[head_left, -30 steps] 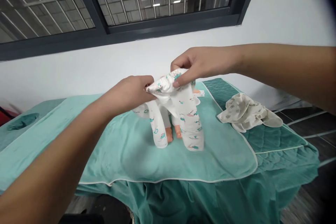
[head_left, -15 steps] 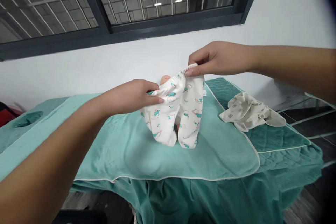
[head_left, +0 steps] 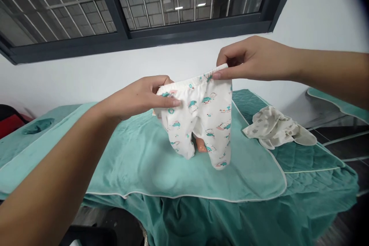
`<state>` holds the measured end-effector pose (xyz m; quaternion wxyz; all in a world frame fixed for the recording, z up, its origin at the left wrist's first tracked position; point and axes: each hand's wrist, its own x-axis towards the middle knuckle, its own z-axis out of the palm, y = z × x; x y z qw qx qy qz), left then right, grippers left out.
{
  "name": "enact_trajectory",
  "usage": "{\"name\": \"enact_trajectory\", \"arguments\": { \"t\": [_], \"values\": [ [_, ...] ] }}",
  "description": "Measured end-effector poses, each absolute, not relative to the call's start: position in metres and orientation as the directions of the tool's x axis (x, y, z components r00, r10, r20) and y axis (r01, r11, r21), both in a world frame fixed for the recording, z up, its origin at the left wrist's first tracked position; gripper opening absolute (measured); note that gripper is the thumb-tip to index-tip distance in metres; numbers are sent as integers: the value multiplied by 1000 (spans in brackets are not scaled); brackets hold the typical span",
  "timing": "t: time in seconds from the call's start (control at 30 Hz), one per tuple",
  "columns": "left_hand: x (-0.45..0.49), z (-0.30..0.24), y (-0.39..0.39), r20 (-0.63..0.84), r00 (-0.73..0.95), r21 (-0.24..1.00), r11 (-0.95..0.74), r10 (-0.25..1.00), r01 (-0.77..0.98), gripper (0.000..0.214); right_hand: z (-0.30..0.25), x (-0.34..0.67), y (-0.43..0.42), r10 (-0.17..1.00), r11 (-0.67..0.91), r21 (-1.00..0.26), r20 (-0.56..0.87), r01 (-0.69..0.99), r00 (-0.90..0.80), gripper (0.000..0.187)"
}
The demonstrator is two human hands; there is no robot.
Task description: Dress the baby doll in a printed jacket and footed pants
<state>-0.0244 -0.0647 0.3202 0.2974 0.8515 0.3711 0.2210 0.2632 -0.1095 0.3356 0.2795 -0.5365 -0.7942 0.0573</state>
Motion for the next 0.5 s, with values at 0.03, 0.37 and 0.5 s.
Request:
{"name": "enact_trajectory", "arguments": {
  "t": [0.03,0.37,0.5],
  "values": [
    [-24,320,-65,182,624,684,-554,760,474,32,335,265,-110,885,411,-377,384,830,-263,39],
    [-29,303,-55,381,490,613,-611,784,501,39,330,278,-120,879,268,-356,471,895,-76,43],
    [-17,291,-54,530,359,659,-639,769,396,35,323,265,-118,900,336,-602,431,725,-60,38]
  ]
}}
